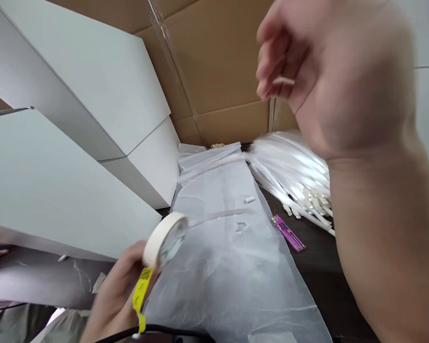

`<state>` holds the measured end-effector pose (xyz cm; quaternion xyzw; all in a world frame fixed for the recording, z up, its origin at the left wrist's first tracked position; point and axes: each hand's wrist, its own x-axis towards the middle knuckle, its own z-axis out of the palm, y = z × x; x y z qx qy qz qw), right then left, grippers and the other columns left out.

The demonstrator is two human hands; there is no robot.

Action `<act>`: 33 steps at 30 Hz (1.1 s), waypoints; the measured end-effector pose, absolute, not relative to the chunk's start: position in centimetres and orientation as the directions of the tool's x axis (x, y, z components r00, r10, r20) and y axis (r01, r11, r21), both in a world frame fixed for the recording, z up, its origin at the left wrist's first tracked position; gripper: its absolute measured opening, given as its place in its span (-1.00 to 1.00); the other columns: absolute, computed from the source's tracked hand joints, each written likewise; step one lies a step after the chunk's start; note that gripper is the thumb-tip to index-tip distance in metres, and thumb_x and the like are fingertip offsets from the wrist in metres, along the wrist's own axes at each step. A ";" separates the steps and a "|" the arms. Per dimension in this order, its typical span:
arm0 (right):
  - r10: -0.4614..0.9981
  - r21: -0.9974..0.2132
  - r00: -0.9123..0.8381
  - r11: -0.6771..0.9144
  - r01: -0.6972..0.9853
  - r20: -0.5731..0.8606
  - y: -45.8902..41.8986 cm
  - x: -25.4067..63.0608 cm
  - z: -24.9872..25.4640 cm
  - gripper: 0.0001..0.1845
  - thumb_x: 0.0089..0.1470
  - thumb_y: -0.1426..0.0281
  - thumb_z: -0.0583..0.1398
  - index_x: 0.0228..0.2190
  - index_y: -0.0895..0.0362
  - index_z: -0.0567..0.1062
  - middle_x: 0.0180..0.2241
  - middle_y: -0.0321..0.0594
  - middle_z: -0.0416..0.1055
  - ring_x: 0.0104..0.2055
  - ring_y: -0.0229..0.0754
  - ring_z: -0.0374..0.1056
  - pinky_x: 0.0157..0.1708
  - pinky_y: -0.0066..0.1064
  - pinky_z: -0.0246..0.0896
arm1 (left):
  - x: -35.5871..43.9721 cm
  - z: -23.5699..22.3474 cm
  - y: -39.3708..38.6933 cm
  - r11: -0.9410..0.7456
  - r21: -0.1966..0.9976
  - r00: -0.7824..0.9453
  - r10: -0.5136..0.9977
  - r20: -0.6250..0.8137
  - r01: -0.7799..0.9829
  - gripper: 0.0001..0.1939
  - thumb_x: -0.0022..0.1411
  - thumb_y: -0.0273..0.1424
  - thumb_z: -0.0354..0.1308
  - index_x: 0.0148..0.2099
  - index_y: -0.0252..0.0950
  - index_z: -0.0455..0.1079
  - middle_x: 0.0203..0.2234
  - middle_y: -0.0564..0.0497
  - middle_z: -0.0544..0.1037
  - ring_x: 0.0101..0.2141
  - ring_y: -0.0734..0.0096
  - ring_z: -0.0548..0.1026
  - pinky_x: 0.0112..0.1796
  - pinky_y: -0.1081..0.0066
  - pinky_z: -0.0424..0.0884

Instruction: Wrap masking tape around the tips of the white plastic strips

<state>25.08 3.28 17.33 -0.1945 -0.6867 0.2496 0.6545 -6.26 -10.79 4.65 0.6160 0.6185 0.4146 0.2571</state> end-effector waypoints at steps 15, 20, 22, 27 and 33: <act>0.937 -0.974 -0.272 0.228 0.006 0.218 4.6 25.1 1.0 -0.57 0.24 -0.01 0.16 -0.19 0.11 0.50 -0.29 -0.20 0.47 -0.25 -0.20 0.39 -0.27 -0.37 0.33 | 3.8 2.2 5.4 -0.015 0.970 0.544 0.826 0.149 -0.243 -0.75 0.33 -0.22 0.07 -0.17 -0.32 0.35 -0.25 -0.04 0.37 -0.38 0.43 0.35 -0.35 0.37 0.34; 0.991 -0.974 -0.126 0.022 -0.224 0.052 4.6 24.2 -0.5 -0.49 0.06 -0.09 0.28 -0.35 0.14 0.47 -0.48 -0.27 0.39 -0.46 -0.27 0.30 -0.51 -0.44 0.28 | 4.0 0.8 5.4 -0.103 0.968 0.513 0.832 0.210 -0.229 -0.63 0.39 -0.13 0.05 0.06 -0.28 0.32 -0.09 -0.10 0.40 -0.42 0.52 0.33 -0.37 0.40 0.30; 0.993 -0.958 -0.113 -0.067 -0.278 -0.037 4.8 23.7 -0.9 -0.46 0.00 -0.10 0.31 -0.38 0.15 0.45 -0.49 -0.28 0.36 -0.44 -0.26 0.31 -0.50 -0.42 0.33 | 3.9 0.3 5.0 -0.126 0.979 0.529 0.826 0.194 -0.161 -0.58 0.38 -0.12 0.10 0.13 -0.28 0.30 -0.13 -0.10 0.43 -0.40 0.51 0.34 -0.36 0.41 0.32; 0.983 -0.999 -0.182 0.030 -0.011 0.031 4.1 24.9 0.2 -0.40 0.16 -0.19 0.11 -0.27 0.12 0.46 -0.34 -0.20 0.41 -0.37 -0.20 0.35 -0.38 -0.33 0.36 | 4.0 0.2 4.2 -0.142 0.989 0.397 0.906 0.150 -0.051 -0.66 0.30 -0.21 0.24 0.00 -0.29 0.33 -0.26 -0.01 0.45 -0.42 0.54 0.36 -0.36 0.45 0.35; 0.991 -0.219 -0.033 0.004 0.976 -0.129 -0.2 27.7 2.3 -0.57 0.13 -0.04 0.20 -0.41 0.07 0.40 -0.52 -0.19 0.44 -0.51 -0.06 0.34 -0.55 -0.34 -0.02 | 3.6 0.4 4.5 -0.305 0.943 0.164 0.932 0.324 -0.134 -0.76 0.30 -0.27 0.22 -0.13 -0.27 0.25 -0.27 0.04 0.44 -0.42 0.54 0.42 -0.28 0.42 0.41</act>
